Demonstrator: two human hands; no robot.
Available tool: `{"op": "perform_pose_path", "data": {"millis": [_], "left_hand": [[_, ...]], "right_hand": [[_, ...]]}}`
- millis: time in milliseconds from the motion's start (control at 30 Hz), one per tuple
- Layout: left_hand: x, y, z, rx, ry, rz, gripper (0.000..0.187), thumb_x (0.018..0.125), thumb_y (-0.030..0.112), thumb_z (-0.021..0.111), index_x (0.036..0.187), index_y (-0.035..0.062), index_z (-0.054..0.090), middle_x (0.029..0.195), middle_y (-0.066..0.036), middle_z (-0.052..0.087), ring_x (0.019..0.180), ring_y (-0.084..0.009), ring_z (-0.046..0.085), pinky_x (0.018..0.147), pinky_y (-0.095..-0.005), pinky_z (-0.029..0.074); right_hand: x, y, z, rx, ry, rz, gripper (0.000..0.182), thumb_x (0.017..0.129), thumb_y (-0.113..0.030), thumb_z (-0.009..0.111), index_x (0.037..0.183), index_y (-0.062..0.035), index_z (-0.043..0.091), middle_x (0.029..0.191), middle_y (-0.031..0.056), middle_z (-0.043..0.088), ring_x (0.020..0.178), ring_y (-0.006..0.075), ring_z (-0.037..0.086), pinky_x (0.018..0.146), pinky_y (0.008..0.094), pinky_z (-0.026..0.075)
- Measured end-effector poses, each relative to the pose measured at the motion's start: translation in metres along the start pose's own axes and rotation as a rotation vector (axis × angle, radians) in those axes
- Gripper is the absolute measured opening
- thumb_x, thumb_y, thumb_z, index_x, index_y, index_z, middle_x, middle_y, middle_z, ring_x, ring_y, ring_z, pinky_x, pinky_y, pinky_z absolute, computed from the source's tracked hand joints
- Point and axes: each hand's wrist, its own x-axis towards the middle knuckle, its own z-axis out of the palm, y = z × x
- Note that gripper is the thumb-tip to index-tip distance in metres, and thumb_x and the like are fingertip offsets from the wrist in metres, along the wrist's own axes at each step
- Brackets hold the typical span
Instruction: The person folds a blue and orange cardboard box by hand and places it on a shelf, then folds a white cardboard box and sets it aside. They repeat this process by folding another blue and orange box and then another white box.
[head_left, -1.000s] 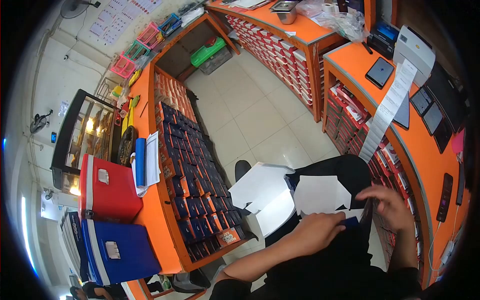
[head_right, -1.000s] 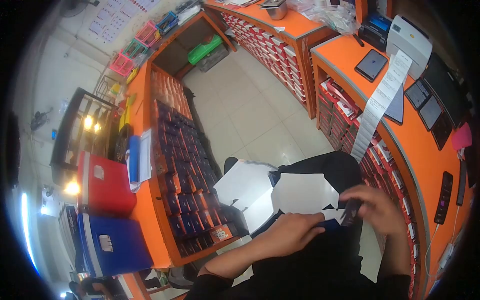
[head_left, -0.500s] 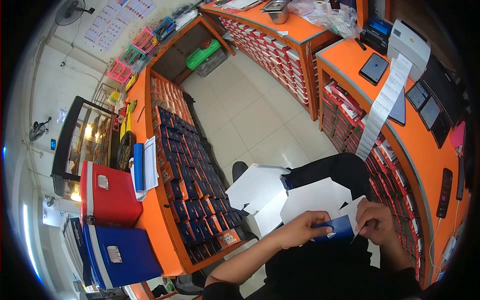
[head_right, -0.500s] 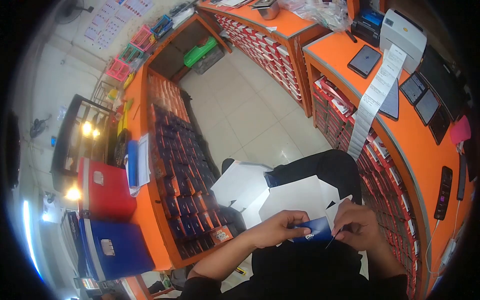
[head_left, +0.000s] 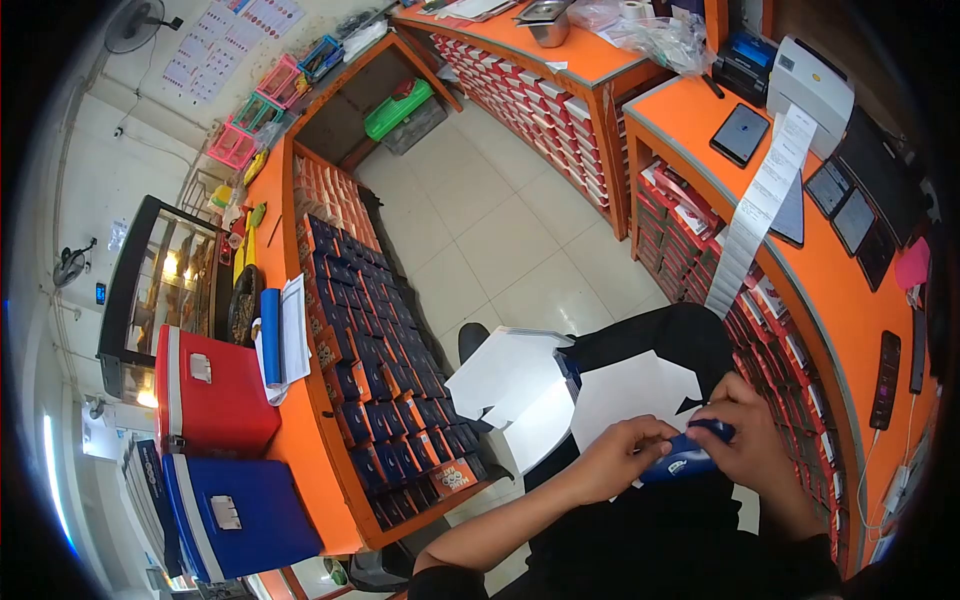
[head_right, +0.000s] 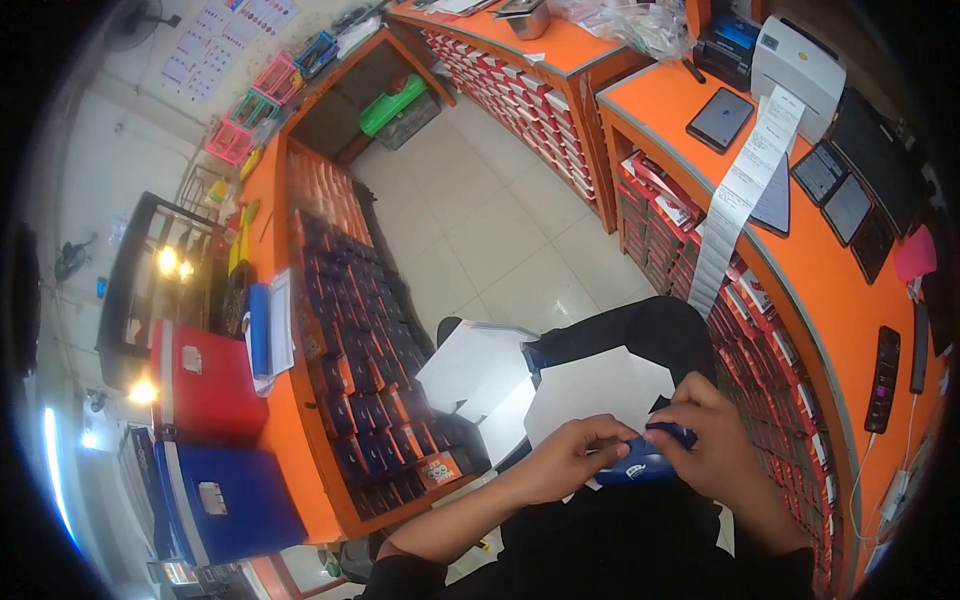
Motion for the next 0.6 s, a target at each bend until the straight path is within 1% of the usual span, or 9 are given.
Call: {"op": "perform_pose_path", "data": {"millis": [33,67,133,267,367,433,467,567,600], "left_hand": [[-0.001,0.0,0.002,-0.002,-0.001,-0.001,0.019,0.105,0.011,0.059,0.119,0.0002,0.067,0.11,-0.009,0.066,0.104,-0.0156,0.064,0.095,-0.0318,0.05],[-0.002,0.002,0.004,0.063,0.005,0.009,0.018,0.104,0.01,0.059,0.118,-0.0004,0.067,0.111,-0.011,0.065,0.105,-0.0185,0.064,0.096,-0.0334,0.05],[-0.004,0.006,0.007,0.128,0.007,0.015,0.018,0.104,0.009,0.06,0.117,-0.0009,0.066,0.113,-0.013,0.065,0.106,-0.0213,0.065,0.097,-0.035,0.05],[-0.009,0.014,0.01,0.232,0.096,0.091,0.016,0.102,0.006,0.061,0.115,-0.0002,0.067,0.109,-0.014,0.065,0.105,-0.0243,0.066,0.095,-0.0355,0.051],[-0.011,0.022,0.011,0.234,0.197,0.118,0.015,0.1,0.005,0.062,0.114,0.0002,0.068,0.107,-0.013,0.068,0.104,-0.0237,0.067,0.094,-0.0346,0.051],[-0.013,0.026,0.012,0.201,0.243,0.108,0.015,0.1,0.005,0.063,0.113,0.0003,0.069,0.106,-0.013,0.069,0.103,-0.0227,0.068,0.092,-0.0341,0.051],[-0.012,0.027,0.011,0.202,0.285,0.122,0.015,0.099,0.004,0.064,0.113,0.0005,0.069,0.106,-0.012,0.07,0.102,-0.0215,0.068,0.092,-0.0336,0.051],[-0.008,0.023,0.011,0.227,0.327,0.151,0.015,0.096,0.0,0.066,0.111,0.0009,0.069,0.102,-0.01,0.07,0.099,-0.018,0.068,0.09,-0.0318,0.052],[-0.006,0.021,0.011,0.236,0.337,0.197,0.015,0.095,-0.001,0.066,0.11,0.002,0.069,0.101,-0.012,0.068,0.095,-0.0221,0.069,0.084,-0.0327,0.052]], "right_hand": [[0.0,0.003,-0.003,0.017,-0.111,-0.005,0.019,0.079,-0.008,0.082,0.095,-0.0018,0.075,0.091,0.01,0.054,0.081,0.0228,0.059,0.07,0.0358,0.048],[0.0,0.006,-0.006,0.016,-0.11,-0.004,0.019,0.079,-0.008,0.082,0.095,-0.0018,0.075,0.091,0.01,0.054,0.081,0.0228,0.059,0.07,0.0358,0.048],[0.0,0.013,-0.007,0.099,-0.25,-0.087,0.022,0.081,-0.011,0.083,0.1,-0.0031,0.076,0.092,0.0104,0.056,0.087,0.0239,0.061,0.073,0.0362,0.05],[-0.001,0.016,-0.004,0.099,-0.283,-0.116,0.027,0.082,-0.014,0.083,0.107,-0.0063,0.077,0.093,0.0105,0.06,0.094,0.0249,0.063,0.078,0.0365,0.051],[0.001,0.009,-0.011,0.109,-0.345,0.045,0.028,0.083,-0.015,0.082,0.11,-0.007,0.076,0.091,0.011,0.065,0.09,0.0261,0.064,0.078,0.0358,0.052],[-0.001,0.008,-0.007,0.108,-0.087,0.043,0.027,0.084,-0.014,0.081,0.11,-0.006,0.076,0.089,0.012,0.068,0.083,0.0266,0.065,0.077,0.0357,0.052],[-0.003,0.01,-0.002,0.126,-0.01,-0.034,0.028,0.085,-0.013,0.08,0.111,-0.0041,0.076,0.087,0.0129,0.068,0.077,0.0267,0.065,0.074,0.0354,0.051],[-0.005,0.006,0.0,0.099,-0.006,-0.038,0.028,0.087,-0.013,0.079,0.114,-0.0041,0.075,0.085,0.0118,0.066,0.079,0.0261,0.065,0.074,0.0362,0.051],[-0.006,0.008,-0.001,0.084,0.0,-0.005,0.028,0.087,-0.013,0.079,0.114,-0.0041,0.075,0.085,0.0118,0.066,0.079,0.0261,0.065,0.074,0.0362,0.051]]}}
